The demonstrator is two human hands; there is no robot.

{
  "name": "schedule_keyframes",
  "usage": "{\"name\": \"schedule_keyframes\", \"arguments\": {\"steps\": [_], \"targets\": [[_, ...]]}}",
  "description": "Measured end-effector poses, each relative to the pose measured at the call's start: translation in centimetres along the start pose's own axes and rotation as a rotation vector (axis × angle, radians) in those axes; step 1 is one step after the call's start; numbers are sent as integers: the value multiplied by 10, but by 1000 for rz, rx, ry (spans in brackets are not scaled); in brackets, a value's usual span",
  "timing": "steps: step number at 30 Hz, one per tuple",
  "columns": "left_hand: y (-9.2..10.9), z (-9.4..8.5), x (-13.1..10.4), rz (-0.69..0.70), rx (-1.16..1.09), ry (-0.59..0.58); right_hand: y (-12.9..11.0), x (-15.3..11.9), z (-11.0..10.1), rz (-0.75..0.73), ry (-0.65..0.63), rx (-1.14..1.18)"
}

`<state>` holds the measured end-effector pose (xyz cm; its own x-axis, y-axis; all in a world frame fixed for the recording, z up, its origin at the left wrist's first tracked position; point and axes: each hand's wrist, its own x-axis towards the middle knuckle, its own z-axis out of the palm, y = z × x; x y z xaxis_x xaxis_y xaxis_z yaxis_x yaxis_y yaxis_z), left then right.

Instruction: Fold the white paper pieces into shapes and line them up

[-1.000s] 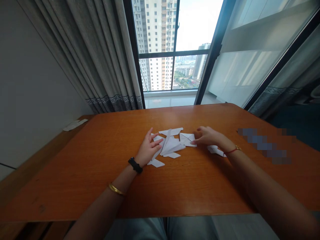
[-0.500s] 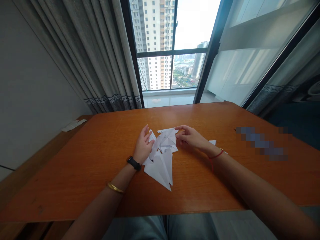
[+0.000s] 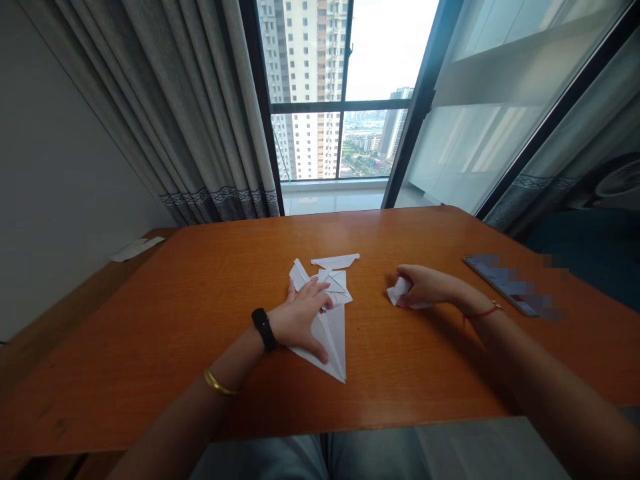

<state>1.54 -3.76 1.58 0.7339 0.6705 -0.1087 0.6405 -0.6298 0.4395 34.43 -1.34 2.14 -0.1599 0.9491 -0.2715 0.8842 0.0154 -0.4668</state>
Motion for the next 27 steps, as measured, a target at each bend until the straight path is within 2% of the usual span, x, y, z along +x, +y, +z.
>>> {"name": "schedule_keyframes", "arguments": {"steps": [3, 5, 8, 10, 13, 15, 16, 17, 19, 22, 25, 27], "targets": [[6, 0, 3, 50, -72, 54, -36, 9, 14, -145, -47, 426], [8, -3, 2, 67, -139, 94, -56, 15, 22, -203, -1, 606], [5, -11, 2, 14, -332, 218, -76, 25, 32, -203, 270, 565], [-2, -16, 5, -51, -528, 327, -80, 31, 37, -193, 449, 488], [-15, -18, 16, -157, -672, 532, -75, 38, 42, -172, 547, 468], [-24, -17, 22, -235, -555, 651, -68, 44, 44, -174, 570, 418], [-27, -15, 24, -256, -460, 655, -64, 47, 45, -187, 576, 350], [-31, -13, 24, -268, -367, 609, -61, 50, 46, -207, 575, 261], [-35, -8, 22, -278, -225, 426, -59, 55, 50, -232, 538, 67], [-36, 1, 15, -294, -112, 192, -68, 56, 57, -250, 388, -87], [-36, 8, 10, -249, -75, 142, -86, 45, 65, -363, 242, -72], [-37, 10, 9, -209, -86, 155, -96, 34, 68, -432, 207, -28]]}}
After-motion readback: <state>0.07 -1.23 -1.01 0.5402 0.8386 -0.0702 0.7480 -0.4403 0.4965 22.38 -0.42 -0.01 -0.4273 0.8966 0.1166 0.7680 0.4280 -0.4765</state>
